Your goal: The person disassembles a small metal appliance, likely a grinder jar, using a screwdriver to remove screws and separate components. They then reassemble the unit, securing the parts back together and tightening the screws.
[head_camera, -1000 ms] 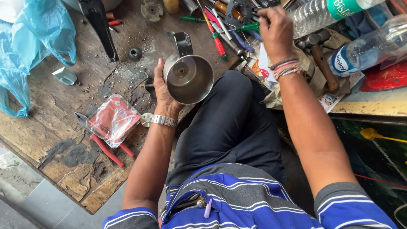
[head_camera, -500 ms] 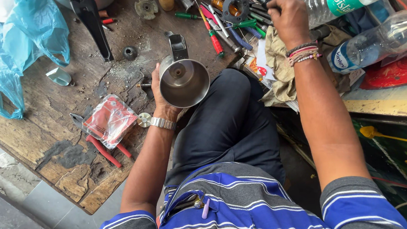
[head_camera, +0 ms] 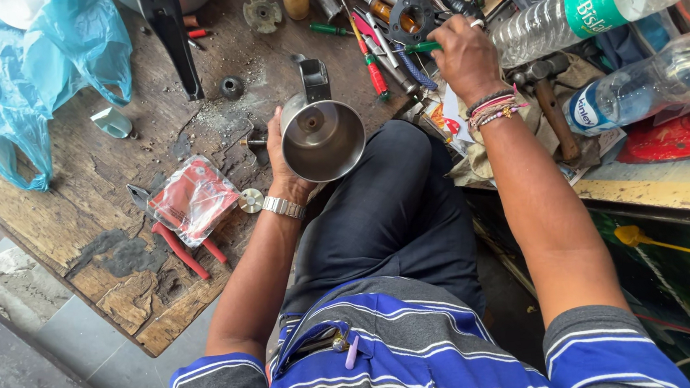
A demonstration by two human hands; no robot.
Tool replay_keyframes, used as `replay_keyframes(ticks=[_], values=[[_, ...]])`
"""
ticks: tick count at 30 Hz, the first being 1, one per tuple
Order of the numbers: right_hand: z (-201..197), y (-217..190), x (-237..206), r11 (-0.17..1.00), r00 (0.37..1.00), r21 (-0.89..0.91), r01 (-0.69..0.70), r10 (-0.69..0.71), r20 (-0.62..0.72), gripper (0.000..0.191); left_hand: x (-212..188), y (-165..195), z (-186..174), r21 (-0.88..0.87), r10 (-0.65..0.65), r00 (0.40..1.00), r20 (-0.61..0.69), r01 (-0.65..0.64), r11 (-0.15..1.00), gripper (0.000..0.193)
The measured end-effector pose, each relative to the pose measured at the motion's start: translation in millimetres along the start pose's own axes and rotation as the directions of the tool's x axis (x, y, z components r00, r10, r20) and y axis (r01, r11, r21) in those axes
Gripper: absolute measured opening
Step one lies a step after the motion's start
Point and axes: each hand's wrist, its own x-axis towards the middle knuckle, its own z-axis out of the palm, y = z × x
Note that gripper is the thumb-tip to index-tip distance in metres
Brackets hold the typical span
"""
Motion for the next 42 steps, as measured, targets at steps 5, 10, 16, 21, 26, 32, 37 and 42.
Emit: replay_keyframes(ticks=[5,10,16,21,26,32,37,42], values=[[1.2,-6.0,1.2,0.976,0.992,-0.177,0.127,-0.125,0.021,0.006,1.5,-0.6,-1.7,-0.007,0.004,1.0,0.001,-0.004,1.0,0.056],[-4.0,-9.3,5.0,0.978,0.992,-0.172,0.117,-0.108,0.064,0.005,1.4,-1.3,-5.4,-0.041,-0.019,0.999,0.034,0.02,0.999,0.059],[4.0,-22.2,9.1,0.999,0.98,0.003,-0.036,0.034,0.197,0.016,1.3,-0.6,-8.7,-0.041,-0.015,0.999,0.042,0.017,0.999,0.059],[12.8,-36.8,12.5,1.0,0.998,0.014,0.022,-0.023,0.051,0.011,-0.7,-0.2,-11.1,-0.022,-0.009,0.999,0.033,0.009,1.0,0.059],[2.8,-71.2,11.9,0.993,0.991,0.072,0.091,-0.083,-0.107,0.028,1.5,-0.6,-16.3,0.001,-0.002,1.0,-0.011,0.002,1.0,0.058],[12.0,-142.0,-13.3,0.892,0.988,0.447,0.072,-0.002,-0.156,0.034,4.4,-0.9,-22.7,-0.039,0.011,0.998,0.061,-0.009,0.999,0.056],[10.7,-142.2,-20.0,0.8,0.986,0.593,-0.088,0.155,-0.062,0.023,2.7,1.8,-11.4,-0.023,-0.019,1.0,0.014,0.02,1.0,0.056],[-0.8,-147.5,-35.6,0.297,0.974,0.948,-0.11,0.221,0.044,0.042,5.4,6.8,14.4,0.128,-0.031,0.996,-0.08,0.041,0.991,0.061]])
